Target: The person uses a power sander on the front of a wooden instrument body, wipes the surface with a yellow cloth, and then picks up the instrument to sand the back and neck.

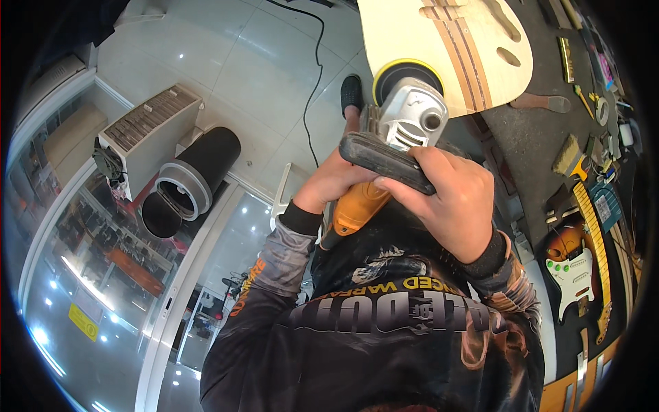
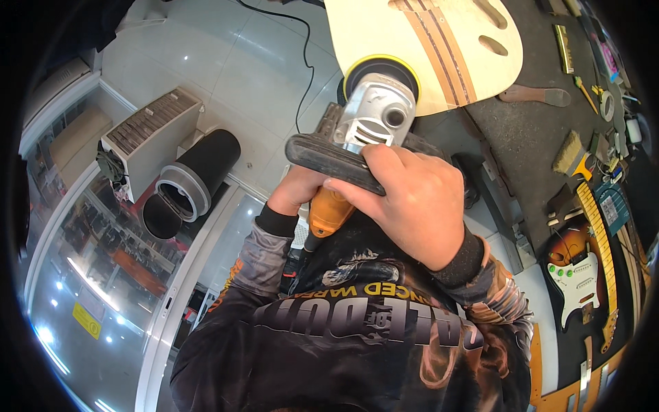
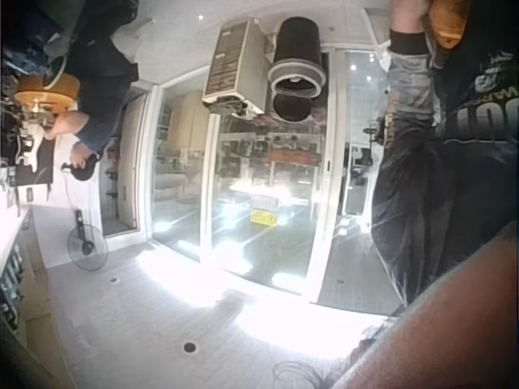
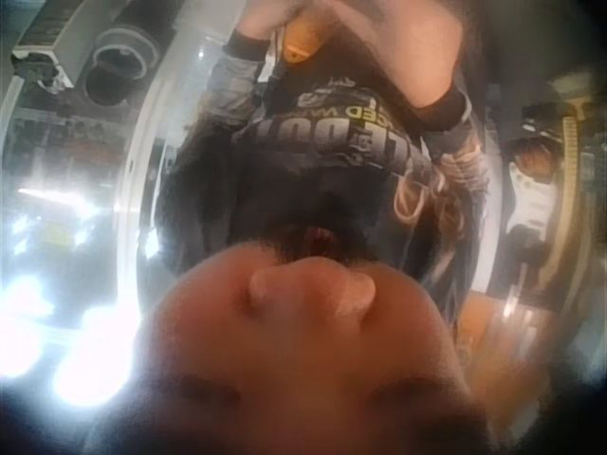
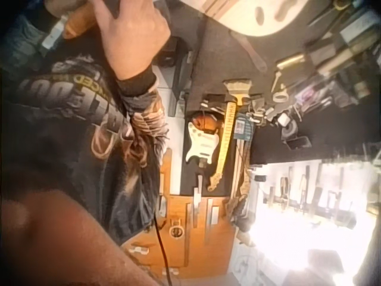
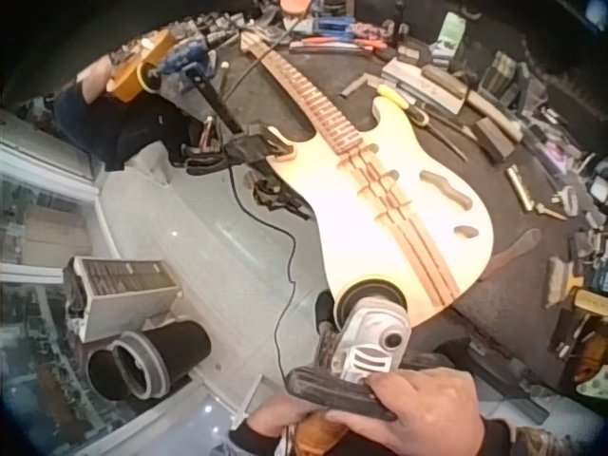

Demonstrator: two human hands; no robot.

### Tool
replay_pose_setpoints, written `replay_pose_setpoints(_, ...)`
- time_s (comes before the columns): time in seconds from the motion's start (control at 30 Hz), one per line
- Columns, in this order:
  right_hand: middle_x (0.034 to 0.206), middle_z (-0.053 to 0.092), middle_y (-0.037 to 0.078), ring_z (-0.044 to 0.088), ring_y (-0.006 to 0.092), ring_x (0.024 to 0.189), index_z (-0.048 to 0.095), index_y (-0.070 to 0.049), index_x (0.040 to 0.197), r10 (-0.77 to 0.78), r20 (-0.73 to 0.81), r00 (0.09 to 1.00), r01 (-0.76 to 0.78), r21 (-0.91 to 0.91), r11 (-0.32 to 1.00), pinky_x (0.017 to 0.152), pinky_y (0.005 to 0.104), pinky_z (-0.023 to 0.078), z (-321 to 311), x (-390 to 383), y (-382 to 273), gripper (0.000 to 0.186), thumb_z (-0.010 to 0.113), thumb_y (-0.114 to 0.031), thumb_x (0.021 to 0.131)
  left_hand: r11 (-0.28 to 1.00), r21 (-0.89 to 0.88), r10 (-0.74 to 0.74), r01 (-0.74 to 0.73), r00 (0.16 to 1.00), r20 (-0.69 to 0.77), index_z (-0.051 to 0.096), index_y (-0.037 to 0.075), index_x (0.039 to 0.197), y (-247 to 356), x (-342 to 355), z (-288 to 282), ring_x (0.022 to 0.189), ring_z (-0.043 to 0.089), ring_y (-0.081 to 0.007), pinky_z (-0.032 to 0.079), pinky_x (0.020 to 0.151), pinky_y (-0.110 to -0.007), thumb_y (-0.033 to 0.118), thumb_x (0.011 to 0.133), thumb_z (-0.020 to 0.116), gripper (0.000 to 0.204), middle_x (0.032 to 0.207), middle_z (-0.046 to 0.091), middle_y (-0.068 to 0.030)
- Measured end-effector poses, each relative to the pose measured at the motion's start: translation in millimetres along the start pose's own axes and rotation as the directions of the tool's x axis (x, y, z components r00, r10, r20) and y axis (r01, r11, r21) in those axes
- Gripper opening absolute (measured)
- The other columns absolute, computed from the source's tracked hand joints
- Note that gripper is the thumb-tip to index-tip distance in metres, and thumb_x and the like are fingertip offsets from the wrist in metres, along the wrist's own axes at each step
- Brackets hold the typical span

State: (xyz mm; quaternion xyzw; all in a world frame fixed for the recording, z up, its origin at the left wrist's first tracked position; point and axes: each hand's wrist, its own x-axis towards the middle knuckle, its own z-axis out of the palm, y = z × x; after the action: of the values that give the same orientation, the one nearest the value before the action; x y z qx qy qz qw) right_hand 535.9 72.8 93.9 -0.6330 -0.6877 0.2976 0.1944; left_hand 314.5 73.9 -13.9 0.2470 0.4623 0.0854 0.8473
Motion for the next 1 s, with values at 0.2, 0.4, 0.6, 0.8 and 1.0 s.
replay_pose_setpoints(0.2,0.066,0.062,0.006,0.065,0.0265,0.057,0.063,-0.008,0.086,-0.054,-0.015,0.998,0.054,-0.024,0.998,0.052,0.0374,0.049,4.4,19.9,-3.2,0.043,0.089,-0.042,0.077,0.982,-0.186,0.009,-0.018,0.999,-0.05,0.061,-0.002,0.135,-1.8,4.7,-16.7,0.125,0.061,-0.0187,0.047,0.109,-0.035,0.012,0.082,0.078,0.057,0.132,0.068,-0.0084)
replay_pose_setpoints(0.4,0.07,0.065,0.009,0.066,0.0279,0.06,0.066,-0.006,0.09,-0.008,0.052,0.999,0.008,0.0,1.0,0.054,0.0377,0.051,-4.9,9.1,-4.8,0.042,0.09,-0.038,0.076,0.989,-0.097,0.102,-0.115,0.986,-0.133,0.056,-0.003,0.142,-8.9,-3.1,1.6,0.139,0.051,-0.0213,0.035,0.121,-0.036,0.018,0.084,0.083,0.067,0.15,0.056,-0.0133)
replay_pose_setpoints(0.6,0.065,0.062,0.007,0.065,0.0273,0.056,0.062,-0.008,0.085,-0.054,0.017,0.998,0.054,-0.007,0.999,0.051,0.0378,0.049,5.9,20.8,-7.7,0.043,0.088,-0.042,0.078,0.985,-0.166,0.032,-0.041,0.998,-0.052,0.058,-0.002,0.14,-3.4,-2.9,-15.8,0.127,0.06,-0.0188,0.045,0.112,-0.035,0.015,0.084,0.082,0.063,0.138,0.065,-0.0097)
replay_pose_setpoints(0.8,0.065,0.062,0.007,0.065,0.0274,0.057,0.061,-0.008,0.084,-0.058,0.023,0.998,0.059,-0.022,0.998,0.051,0.0381,0.049,5.3,16.6,-7.8,0.043,0.087,-0.043,0.079,0.988,-0.106,0.108,-0.112,0.993,-0.041,0.062,-0.001,0.134,-15.7,-2.7,-16.2,0.118,0.063,-0.0172,0.05,0.104,-0.035,0.012,0.087,0.078,0.051,0.129,0.069,-0.0074)
replay_pose_setpoints(1.0,0.066,0.062,0.007,0.065,0.0284,0.058,0.059,-0.009,0.082,-0.073,0.02,0.997,0.074,-0.016,0.997,0.052,0.0387,0.05,11.0,25.7,-8.0,0.043,0.084,-0.044,0.081,0.989,-0.117,0.09,-0.094,0.995,-0.043,0.064,0.0,0.131,-19.4,-3.2,-29.0,0.116,0.064,-0.0173,0.052,0.1,-0.034,0.021,0.09,0.077,0.047,0.128,0.069,-0.0071)
